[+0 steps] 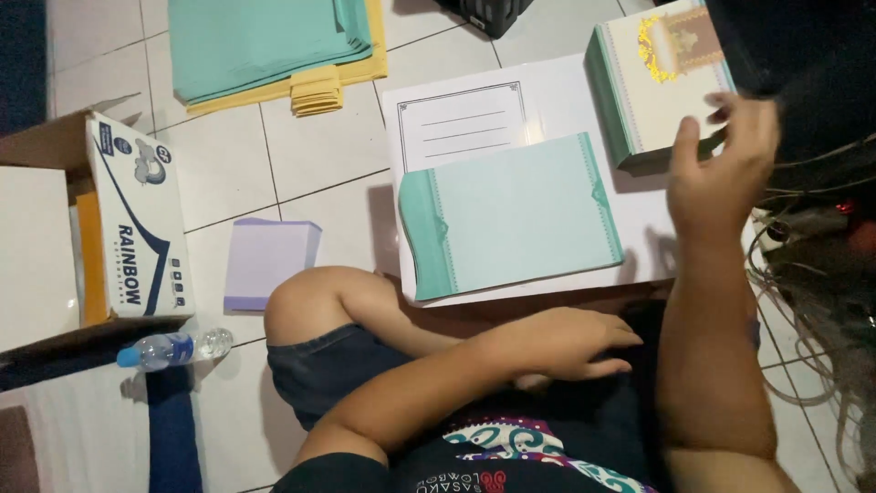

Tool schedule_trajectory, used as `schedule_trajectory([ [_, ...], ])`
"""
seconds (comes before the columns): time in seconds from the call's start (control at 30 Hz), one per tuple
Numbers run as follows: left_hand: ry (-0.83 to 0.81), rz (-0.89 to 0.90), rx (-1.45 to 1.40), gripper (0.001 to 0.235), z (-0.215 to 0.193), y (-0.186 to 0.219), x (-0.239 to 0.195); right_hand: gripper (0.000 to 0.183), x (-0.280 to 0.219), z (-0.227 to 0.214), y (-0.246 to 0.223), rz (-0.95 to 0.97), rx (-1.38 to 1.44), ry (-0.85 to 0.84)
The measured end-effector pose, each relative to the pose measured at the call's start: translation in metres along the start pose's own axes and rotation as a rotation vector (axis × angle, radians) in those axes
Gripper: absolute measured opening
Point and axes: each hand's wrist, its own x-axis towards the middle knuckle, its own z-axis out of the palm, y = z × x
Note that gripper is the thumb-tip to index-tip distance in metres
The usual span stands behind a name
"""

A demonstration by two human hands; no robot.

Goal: Folding paper invitations and stacking them neatly on a workspace.

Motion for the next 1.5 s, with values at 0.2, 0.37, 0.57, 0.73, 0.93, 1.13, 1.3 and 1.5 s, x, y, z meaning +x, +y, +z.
schedule_trajectory([
  [0.2, 0.642, -0.236, 0.754, 0.027, -0.079, -0.076, -0.061, 0.021, -0.083, 0.028, -0.042, 0.094, -0.012, -0.318],
  [0.37, 0.972, -0.669, 0.722, 0.044, -0.084, -0.095, -0.083, 0.044, -0.075, 0.027, -0.052, 0.268, -0.149, -0.502],
  [0.57, 0.875, -1.035, 0.44, 0.083, -0.088, -0.094, -0.086, 0.057, -0.082, 0.037, -0.054, 0.261, -0.221, -0.586],
  [0.73, 0.944, -1.082, 0.226, 0.082, -0.099, -0.111, -0.099, 0.056, -0.08, 0.032, -0.066, 0.222, -0.213, -0.585],
  [0.93, 1.167, -0.958, -0.022, 0.052, -0.099, -0.143, -0.118, 0.058, -0.079, 0.034, -0.065, 0.251, -0.123, -0.647],
  [1.13, 1.149, -0.716, -0.153, 0.019, -0.113, -0.096, -0.115, 0.057, -0.076, 0.037, -0.051, 0.278, -0.039, -0.623],
  [1.3, 1.351, -0.204, -0.262, 0.016, -0.115, -0.065, -0.11, 0.046, -0.08, 0.034, -0.032, 0.383, 0.543, -0.495],
  [1.5, 1.348, -0.053, -0.231, 0.042, -0.087, -0.079, -0.125, 0.032, -0.087, 0.011, -0.024, 0.41, 0.932, -0.267],
])
